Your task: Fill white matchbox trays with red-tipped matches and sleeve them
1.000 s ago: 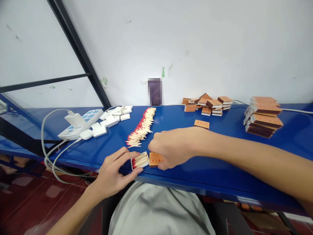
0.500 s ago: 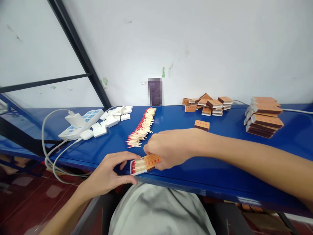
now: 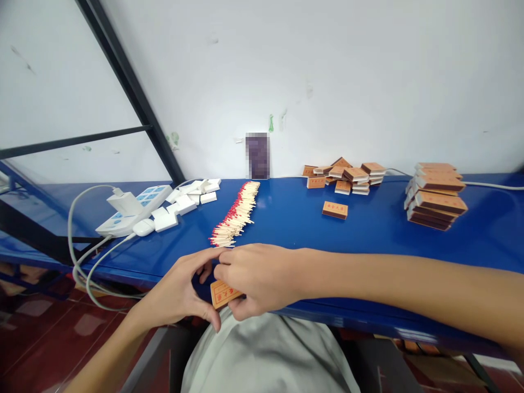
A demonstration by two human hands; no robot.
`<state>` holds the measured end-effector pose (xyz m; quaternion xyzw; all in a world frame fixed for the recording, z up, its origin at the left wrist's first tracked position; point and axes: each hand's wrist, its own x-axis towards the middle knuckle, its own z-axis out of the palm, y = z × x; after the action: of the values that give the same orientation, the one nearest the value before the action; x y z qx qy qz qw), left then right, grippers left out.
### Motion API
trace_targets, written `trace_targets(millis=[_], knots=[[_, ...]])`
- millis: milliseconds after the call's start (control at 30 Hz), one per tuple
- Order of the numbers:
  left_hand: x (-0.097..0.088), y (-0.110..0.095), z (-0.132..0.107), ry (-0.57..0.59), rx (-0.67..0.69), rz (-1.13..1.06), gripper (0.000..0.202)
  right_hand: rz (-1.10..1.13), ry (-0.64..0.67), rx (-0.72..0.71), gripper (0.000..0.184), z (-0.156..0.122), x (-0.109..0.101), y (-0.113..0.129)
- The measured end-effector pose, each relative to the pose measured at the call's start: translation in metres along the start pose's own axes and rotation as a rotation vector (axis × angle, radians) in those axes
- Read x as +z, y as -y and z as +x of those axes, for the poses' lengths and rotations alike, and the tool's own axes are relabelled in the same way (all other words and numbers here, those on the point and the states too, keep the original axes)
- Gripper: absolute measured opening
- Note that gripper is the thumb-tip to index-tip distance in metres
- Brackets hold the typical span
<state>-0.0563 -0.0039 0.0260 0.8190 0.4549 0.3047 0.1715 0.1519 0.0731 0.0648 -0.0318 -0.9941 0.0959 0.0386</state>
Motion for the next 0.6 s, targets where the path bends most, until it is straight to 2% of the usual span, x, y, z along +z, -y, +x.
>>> trace_targets(millis=[133, 233, 300, 367, 433, 533, 600], knots=[[0.001, 0.002, -0.003, -0.011, -0.015, -0.008, 0.096, -0.029, 0.005, 0.008, 0.026, 0.003, -0.001, 0.002], [0.001, 0.008, -0.007, -0.042, 0.006, -0.032, 0.095, -0.126, 0.079, -0.014, 0.03, 0.001, -0.009, 0.009], [-0.001, 0.013, -0.01, -0.079, 0.023, -0.136, 0.092, -0.221, 0.103, -0.029, 0.03, -0.008, -0.018, 0.013], [-0.006, 0.017, -0.014, -0.09, -0.001, -0.241, 0.082, -0.287, 0.075, 0.051, 0.023, -0.028, -0.031, 0.013], [-0.014, 0.021, -0.018, -0.084, 0.012, -0.238, 0.064, -0.311, 0.044, 0.251, 0.018, -0.063, -0.047, 0.005], [-0.037, 0.032, -0.027, -0.118, -0.012, 0.101, 0.042, -0.367, -0.152, 0.674, 0.03, -0.139, -0.072, -0.019], [-0.055, 0.046, -0.032, -0.279, -0.126, 0.388, 0.026, -0.433, -0.287, 0.952, 0.04, -0.196, -0.086, -0.036]])
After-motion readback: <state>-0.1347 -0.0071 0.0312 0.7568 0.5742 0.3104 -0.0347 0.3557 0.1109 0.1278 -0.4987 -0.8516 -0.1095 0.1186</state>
